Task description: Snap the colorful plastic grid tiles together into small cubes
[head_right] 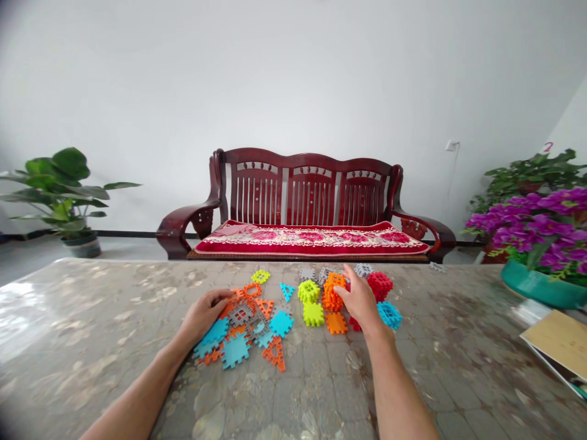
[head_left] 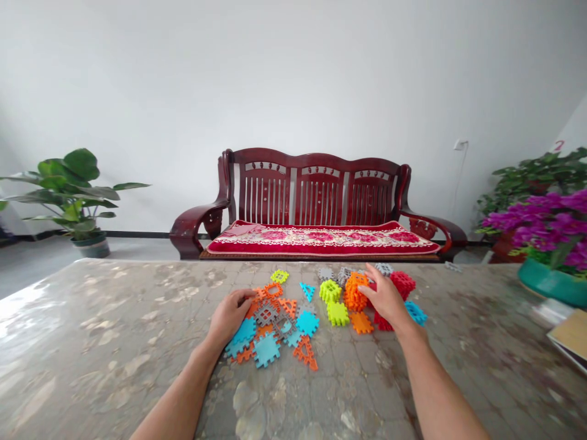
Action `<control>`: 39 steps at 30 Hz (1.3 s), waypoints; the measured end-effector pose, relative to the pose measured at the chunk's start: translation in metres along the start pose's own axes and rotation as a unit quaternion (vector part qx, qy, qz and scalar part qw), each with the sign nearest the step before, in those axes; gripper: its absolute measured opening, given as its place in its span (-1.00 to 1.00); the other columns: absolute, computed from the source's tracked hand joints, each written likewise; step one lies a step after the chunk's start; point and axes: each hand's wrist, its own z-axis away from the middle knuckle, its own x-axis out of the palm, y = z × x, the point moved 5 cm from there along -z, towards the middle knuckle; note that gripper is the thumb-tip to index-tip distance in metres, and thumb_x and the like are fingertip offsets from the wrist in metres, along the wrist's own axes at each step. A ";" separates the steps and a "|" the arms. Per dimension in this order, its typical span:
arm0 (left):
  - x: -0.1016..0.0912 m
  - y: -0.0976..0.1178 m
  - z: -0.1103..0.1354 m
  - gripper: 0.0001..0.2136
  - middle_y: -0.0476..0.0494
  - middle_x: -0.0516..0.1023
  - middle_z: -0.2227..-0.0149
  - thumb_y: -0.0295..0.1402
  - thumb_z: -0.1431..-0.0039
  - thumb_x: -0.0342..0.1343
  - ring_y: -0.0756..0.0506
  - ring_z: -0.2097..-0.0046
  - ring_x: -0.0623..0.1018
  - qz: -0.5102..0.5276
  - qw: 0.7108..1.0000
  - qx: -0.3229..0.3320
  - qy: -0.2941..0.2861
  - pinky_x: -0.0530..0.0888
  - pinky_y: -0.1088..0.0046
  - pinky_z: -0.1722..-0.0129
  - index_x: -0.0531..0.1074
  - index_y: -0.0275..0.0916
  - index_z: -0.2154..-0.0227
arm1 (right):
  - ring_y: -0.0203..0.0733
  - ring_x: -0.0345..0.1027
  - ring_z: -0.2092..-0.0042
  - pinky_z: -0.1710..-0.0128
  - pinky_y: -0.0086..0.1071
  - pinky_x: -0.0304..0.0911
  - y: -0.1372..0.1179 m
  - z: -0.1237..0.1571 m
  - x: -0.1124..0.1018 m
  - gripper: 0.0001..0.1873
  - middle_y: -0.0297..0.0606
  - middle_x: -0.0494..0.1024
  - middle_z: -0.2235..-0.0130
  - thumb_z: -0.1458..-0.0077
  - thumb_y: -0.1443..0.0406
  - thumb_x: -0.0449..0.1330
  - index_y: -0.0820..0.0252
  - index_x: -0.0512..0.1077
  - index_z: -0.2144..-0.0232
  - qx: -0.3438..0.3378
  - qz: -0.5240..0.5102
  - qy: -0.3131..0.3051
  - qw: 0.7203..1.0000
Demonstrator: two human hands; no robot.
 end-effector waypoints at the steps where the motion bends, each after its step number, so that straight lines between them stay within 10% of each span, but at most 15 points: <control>1: 0.000 -0.001 0.000 -0.70 -0.08 0.62 0.14 -0.25 -0.06 -0.02 -0.15 0.12 0.56 -0.001 1.000 0.001 0.001 0.43 0.36 0.06 0.55 -0.17 0.23 | -0.05 0.33 -0.12 -0.15 -0.11 0.16 -0.001 0.000 -0.001 -0.29 -0.05 0.46 -0.10 0.01 0.25 0.20 0.15 0.19 -0.22 -0.002 -0.003 0.005 1.000; 7: 0.002 -0.005 -0.002 -0.69 -0.09 0.62 0.14 -0.25 -0.06 -0.02 -0.15 0.12 0.56 0.004 1.000 0.004 -0.003 0.43 0.35 0.06 0.55 -0.17 0.22 | -0.10 0.39 -0.05 -0.11 -0.14 0.23 -0.047 0.009 -0.005 -0.48 -0.15 0.52 -0.02 -0.07 0.23 0.15 0.12 0.33 -0.11 -0.050 -0.073 0.071 0.993; 16: 0.005 -0.007 -0.005 -0.68 -0.11 0.59 0.09 -0.22 -0.09 -0.01 -0.15 0.06 0.53 -0.005 0.999 0.036 -0.004 0.41 0.34 -0.01 0.55 -0.16 0.18 | -0.20 0.43 0.09 0.03 -0.31 0.28 -0.157 0.076 0.072 -0.73 -0.29 0.60 0.15 -0.16 0.37 0.12 0.04 0.50 0.12 -0.226 -0.035 -0.108 0.967; 39: -0.006 0.011 0.005 -0.67 -0.06 0.61 0.08 -0.40 -0.03 0.04 -0.14 0.02 0.52 -0.055 0.998 0.031 -0.019 0.32 0.35 -0.09 0.57 -0.10 0.15 | -0.12 0.35 0.07 0.03 -0.18 0.25 -0.147 0.110 0.102 -0.73 -0.28 0.57 0.14 -0.11 0.45 0.15 0.06 0.49 0.18 -0.296 0.027 -0.113 0.948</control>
